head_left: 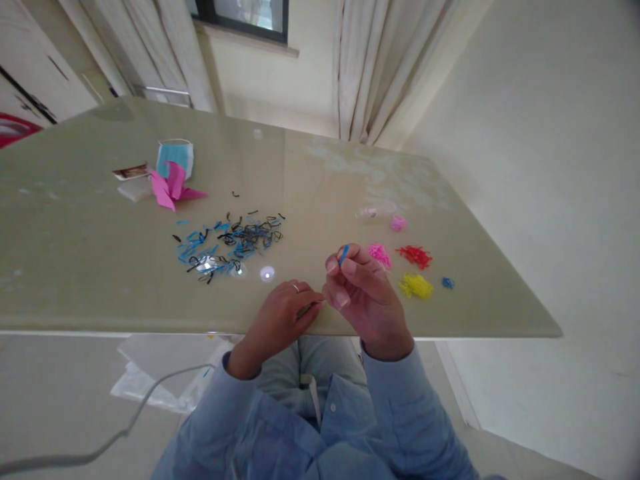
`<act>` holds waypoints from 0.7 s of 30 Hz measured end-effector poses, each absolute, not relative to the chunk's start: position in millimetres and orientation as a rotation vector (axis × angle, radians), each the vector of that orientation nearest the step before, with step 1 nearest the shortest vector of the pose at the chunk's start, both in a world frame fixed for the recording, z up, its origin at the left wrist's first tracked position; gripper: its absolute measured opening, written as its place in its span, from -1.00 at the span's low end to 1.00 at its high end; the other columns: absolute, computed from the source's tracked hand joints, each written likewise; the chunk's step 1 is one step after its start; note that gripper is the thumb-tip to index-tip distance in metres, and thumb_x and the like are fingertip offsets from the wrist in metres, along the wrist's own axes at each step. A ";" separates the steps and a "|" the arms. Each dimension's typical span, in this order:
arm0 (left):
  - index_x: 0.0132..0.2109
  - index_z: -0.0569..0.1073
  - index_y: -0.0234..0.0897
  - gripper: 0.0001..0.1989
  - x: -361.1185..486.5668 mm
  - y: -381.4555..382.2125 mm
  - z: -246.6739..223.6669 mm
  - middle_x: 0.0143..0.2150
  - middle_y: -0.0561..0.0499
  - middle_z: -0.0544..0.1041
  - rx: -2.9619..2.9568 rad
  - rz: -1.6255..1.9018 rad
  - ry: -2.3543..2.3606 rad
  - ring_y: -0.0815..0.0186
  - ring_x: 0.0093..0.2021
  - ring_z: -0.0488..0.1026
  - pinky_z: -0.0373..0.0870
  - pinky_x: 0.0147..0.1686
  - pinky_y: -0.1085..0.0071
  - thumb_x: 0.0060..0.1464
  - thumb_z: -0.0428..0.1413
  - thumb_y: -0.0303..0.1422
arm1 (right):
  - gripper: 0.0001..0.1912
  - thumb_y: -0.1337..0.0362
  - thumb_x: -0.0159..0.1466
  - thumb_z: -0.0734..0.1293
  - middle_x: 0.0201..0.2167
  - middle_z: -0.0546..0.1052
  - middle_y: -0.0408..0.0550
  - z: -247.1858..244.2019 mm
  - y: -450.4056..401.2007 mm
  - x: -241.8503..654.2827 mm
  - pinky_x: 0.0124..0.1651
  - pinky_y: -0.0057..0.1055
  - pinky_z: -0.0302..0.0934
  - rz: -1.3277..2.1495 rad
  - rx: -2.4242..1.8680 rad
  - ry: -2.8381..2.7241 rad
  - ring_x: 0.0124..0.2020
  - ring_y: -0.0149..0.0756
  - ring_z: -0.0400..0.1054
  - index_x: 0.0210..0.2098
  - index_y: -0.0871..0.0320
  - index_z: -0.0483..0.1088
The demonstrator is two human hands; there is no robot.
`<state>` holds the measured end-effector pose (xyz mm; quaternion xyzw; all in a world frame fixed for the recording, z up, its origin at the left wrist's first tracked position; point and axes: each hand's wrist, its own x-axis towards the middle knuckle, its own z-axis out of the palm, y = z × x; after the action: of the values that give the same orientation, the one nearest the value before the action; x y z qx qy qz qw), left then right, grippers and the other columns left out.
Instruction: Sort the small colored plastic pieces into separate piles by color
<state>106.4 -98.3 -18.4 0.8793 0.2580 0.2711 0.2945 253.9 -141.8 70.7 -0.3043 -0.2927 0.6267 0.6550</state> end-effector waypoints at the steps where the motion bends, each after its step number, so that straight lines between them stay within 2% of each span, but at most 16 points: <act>1: -0.25 0.55 -0.26 -0.87 106.4 -98.5 -17.7 -0.28 -0.03 0.56 2.338 0.723 0.694 0.23 -0.23 0.43 0.30 -0.21 0.32 0.24 0.10 -0.43 | -0.83 0.23 0.15 0.50 -0.41 0.55 -0.25 70.3 -142.3 256.0 -0.58 -0.59 0.14 1.415 -0.698 -0.663 -0.66 -0.60 0.25 -0.32 0.09 0.46; 13: -0.12 0.58 -0.28 -0.78 105.1 -98.3 -21.1 -0.23 -0.04 0.59 2.311 0.747 0.758 0.27 -0.21 0.48 0.38 -0.15 0.35 0.31 0.05 -0.34 | -0.84 0.29 0.10 0.52 -0.42 0.57 -0.22 56.5 -174.0 309.8 -0.52 -0.59 0.17 1.205 -0.896 -0.593 -0.60 -0.58 0.30 -0.35 0.10 0.49; 17: -0.11 0.59 -0.27 -0.76 103.7 -97.6 -24.1 -0.22 -0.04 0.60 2.316 0.764 0.758 0.28 -0.19 0.50 0.41 -0.13 0.36 0.31 0.05 -0.29 | -0.79 0.26 0.05 0.54 -0.42 0.56 -0.18 41.5 -202.8 352.9 -0.50 -0.56 0.20 0.926 -1.175 -0.552 -0.56 -0.53 0.31 -0.35 0.11 0.49; 21: -0.12 0.59 -0.21 -0.73 102.4 -96.1 -29.7 -0.21 -0.03 0.61 2.330 0.786 0.786 0.26 -0.20 0.52 0.43 -0.15 0.35 0.30 0.04 -0.21 | -0.75 0.20 0.03 0.54 -0.56 0.46 -0.22 19.8 -232.3 401.0 -0.48 -0.51 0.21 0.491 -1.490 -0.523 -0.55 -0.47 0.30 -0.35 0.15 0.50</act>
<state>102.4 -96.1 -29.7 0.8675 0.2925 0.2924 0.2764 401.0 -232.3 19.8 -0.6631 -0.2327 0.2186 0.6771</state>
